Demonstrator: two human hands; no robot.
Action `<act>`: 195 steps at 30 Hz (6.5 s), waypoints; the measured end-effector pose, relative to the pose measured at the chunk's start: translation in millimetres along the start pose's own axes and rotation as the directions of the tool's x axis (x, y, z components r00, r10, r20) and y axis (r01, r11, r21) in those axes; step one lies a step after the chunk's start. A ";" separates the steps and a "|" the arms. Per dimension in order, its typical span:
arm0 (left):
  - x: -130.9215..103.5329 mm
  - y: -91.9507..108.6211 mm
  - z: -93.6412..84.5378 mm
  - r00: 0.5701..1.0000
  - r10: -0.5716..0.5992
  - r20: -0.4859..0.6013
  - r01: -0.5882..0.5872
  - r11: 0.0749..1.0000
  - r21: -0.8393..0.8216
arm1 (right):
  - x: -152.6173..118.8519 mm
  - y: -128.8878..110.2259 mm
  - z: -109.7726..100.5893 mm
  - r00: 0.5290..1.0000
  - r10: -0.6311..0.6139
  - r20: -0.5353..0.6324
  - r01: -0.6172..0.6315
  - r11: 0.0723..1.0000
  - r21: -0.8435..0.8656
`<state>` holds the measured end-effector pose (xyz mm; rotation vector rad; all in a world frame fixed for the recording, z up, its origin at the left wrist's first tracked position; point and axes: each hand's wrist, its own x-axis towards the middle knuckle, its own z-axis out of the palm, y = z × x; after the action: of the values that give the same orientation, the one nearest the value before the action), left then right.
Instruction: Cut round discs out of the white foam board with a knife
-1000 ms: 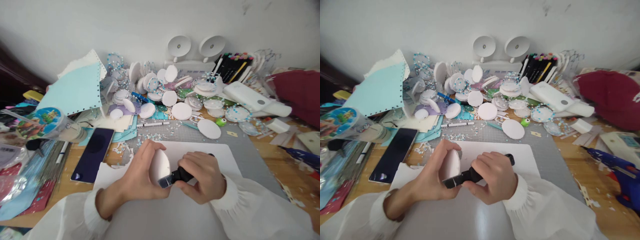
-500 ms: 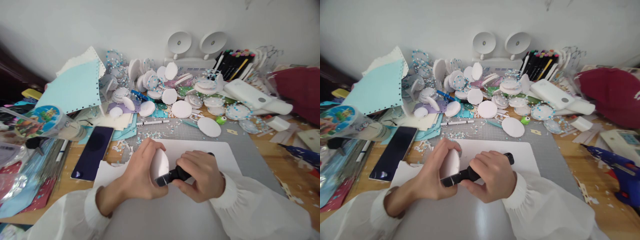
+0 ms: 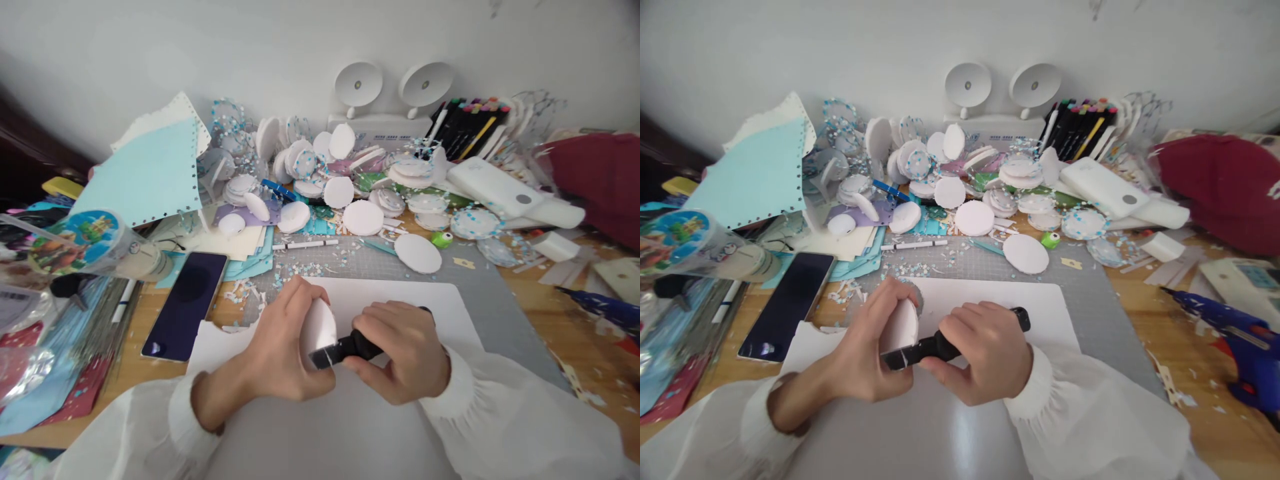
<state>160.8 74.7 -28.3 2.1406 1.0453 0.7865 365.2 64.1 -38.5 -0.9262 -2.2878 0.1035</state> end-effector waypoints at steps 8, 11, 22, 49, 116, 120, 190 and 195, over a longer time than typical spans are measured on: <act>0.2 1.7 -1.9 0.999 -0.026 0.024 0.026 1.000 0.004 | -0.3 6.1 -1.3 0.999 0.044 -0.030 -0.044 0.999 -0.007; 0.0 1.6 -1.4 0.999 -0.014 0.029 0.013 1.000 0.020 | 0.5 4.9 -1.2 0.999 0.036 -0.020 -0.036 0.999 0.005; -1.5 4.8 -4.8 0.997 0.076 0.012 -0.076 0.997 -0.023 | -1.0 25.1 -8.2 0.974 0.187 -0.126 -0.190 0.982 -0.012; 4.2 -0.7 3.2 0.986 0.106 0.129 -0.107 0.994 -0.001 | -2.1 4.9 -6.0 0.997 0.052 -0.054 -0.047 0.995 0.091; 0.1 -5.4 2.8 0.997 0.030 0.066 -0.023 0.993 -0.115 | -0.5 8.7 -6.5 0.997 0.071 -0.012 -0.070 0.997 0.041; 0.4 -4.1 5.3 0.997 -0.049 0.063 0.056 0.994 -0.099 | 0.0 5.7 -4.2 0.999 0.033 0.020 -0.033 0.999 0.018; -0.3 2.9 1.4 0.985 0.014 0.171 -0.023 0.999 0.048 | 0.0 21.4 -8.3 0.985 0.174 -0.014 -0.174 0.983 -0.053; -0.7 -1.3 -4.3 0.987 -0.075 0.144 0.079 0.997 -0.022 | -1.8 32.9 -10.0 0.968 0.228 -0.108 -0.239 0.965 -0.107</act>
<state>156.7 76.0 -26.7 2.0865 1.0295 0.5979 391.7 85.9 -41.7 -1.2354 -2.1088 0.0239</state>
